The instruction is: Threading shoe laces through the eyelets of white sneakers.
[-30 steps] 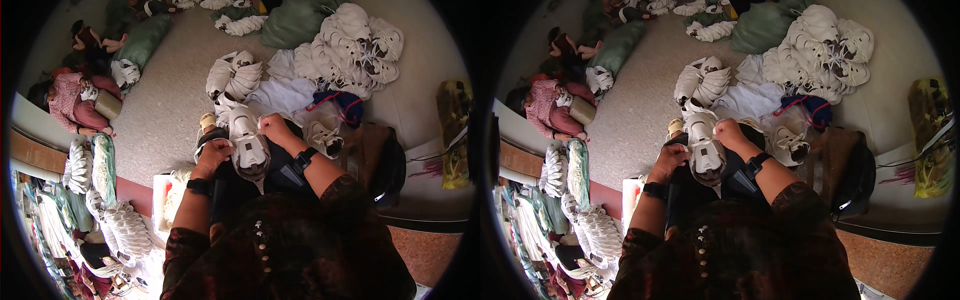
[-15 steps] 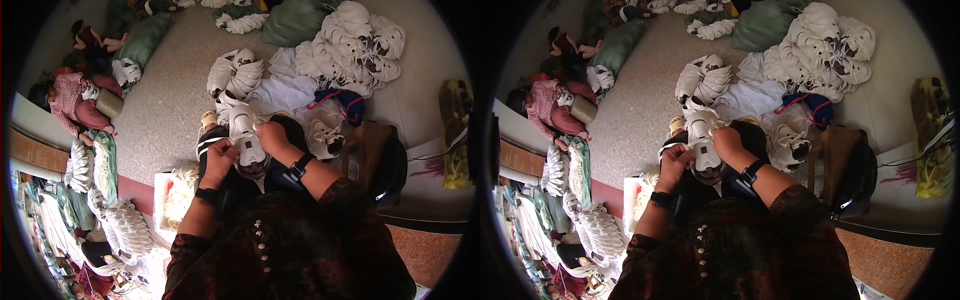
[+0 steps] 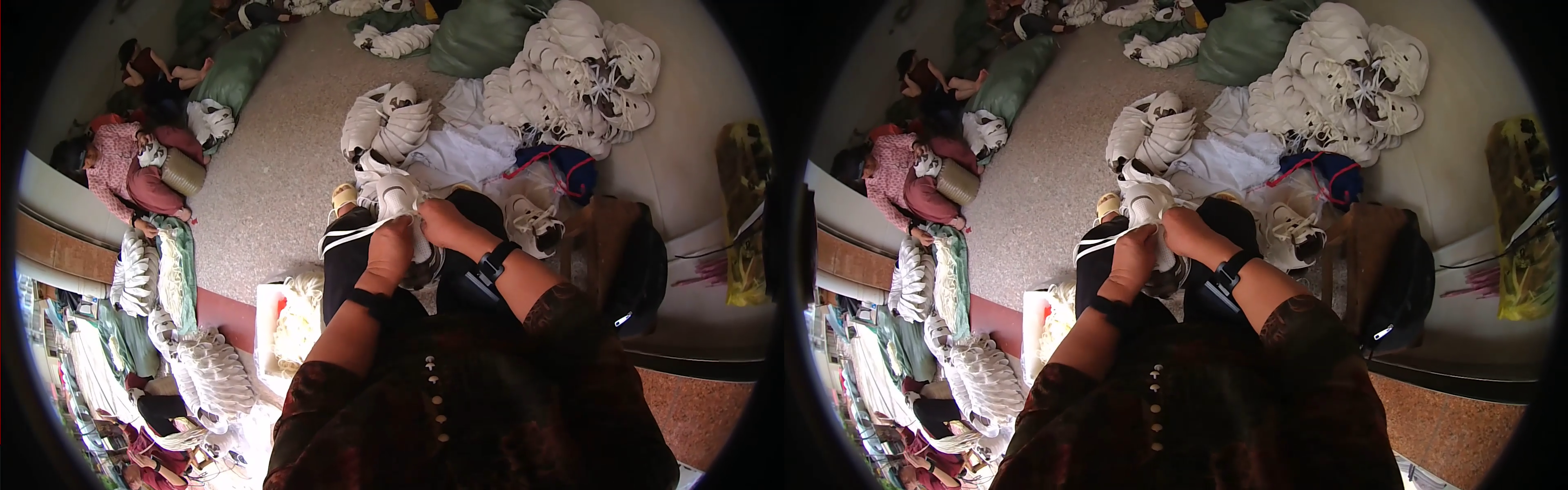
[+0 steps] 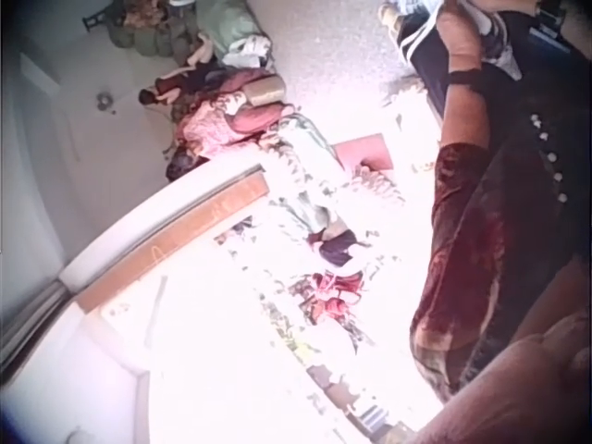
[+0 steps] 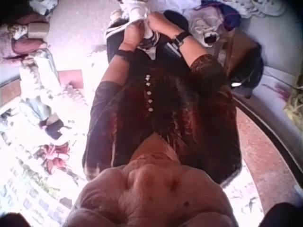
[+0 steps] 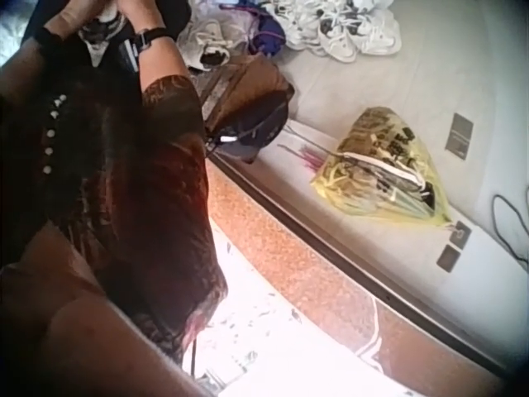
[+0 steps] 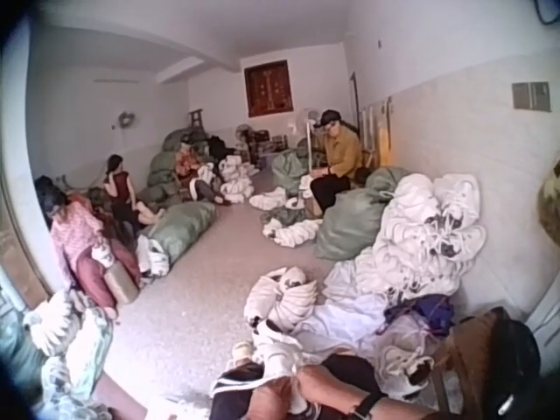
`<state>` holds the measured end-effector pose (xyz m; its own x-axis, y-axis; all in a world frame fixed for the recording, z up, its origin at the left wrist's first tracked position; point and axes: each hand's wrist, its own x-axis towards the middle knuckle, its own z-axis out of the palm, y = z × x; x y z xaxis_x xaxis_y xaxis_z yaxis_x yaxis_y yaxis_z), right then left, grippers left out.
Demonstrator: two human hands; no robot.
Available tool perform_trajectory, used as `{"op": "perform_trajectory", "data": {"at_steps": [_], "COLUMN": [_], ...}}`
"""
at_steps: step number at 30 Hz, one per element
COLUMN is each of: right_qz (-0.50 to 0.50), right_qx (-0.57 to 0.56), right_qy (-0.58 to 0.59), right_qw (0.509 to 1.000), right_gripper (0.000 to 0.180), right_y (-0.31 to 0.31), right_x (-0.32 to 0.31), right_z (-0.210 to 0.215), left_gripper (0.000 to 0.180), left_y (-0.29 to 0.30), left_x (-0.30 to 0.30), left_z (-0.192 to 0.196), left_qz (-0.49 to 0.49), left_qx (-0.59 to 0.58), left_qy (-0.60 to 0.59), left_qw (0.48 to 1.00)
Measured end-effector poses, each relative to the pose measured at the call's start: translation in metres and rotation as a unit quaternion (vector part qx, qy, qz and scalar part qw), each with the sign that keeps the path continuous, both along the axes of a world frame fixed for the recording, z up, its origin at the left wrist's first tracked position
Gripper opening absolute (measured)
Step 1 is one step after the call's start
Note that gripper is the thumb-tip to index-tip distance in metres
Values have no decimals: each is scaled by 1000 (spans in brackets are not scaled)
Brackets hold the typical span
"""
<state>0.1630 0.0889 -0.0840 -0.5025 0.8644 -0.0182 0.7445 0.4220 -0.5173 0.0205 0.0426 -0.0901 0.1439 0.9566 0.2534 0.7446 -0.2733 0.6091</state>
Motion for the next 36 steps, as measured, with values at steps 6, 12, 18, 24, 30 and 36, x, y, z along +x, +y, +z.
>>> {"op": "perform_trajectory", "data": {"at_steps": [6,12,18,24,30,36], "right_qz": [-19,11,-25,-69,-107,-33], "right_qx": [42,22,27,77,64,197], "right_qy": [108,14,90,145,131,219], "right_qw": [993,1000,995,984,984,955], "right_gripper": [13,13,13,10,7,6], "right_y": [-7,-2,-7,-15,-19,-24], "right_x": [-2,2,-1,-4,-2,-21], "right_z": [-6,-3,-6,-11,-7,11], "left_gripper": [17,17,13,12,9,11], "left_y": [-4,-5,6,9,-18,-36], "left_x": [-1,0,9,16,-28,-61], "left_z": [4,4,0,6,41,26], "left_qz": [-12,-36,-5,29,-28,59], "left_qx": [2,-38,-35,-27,-48,-254], "left_qy": [-42,115,10,87,57,-368], "left_qw": [999,992,999,995,997,892]}}
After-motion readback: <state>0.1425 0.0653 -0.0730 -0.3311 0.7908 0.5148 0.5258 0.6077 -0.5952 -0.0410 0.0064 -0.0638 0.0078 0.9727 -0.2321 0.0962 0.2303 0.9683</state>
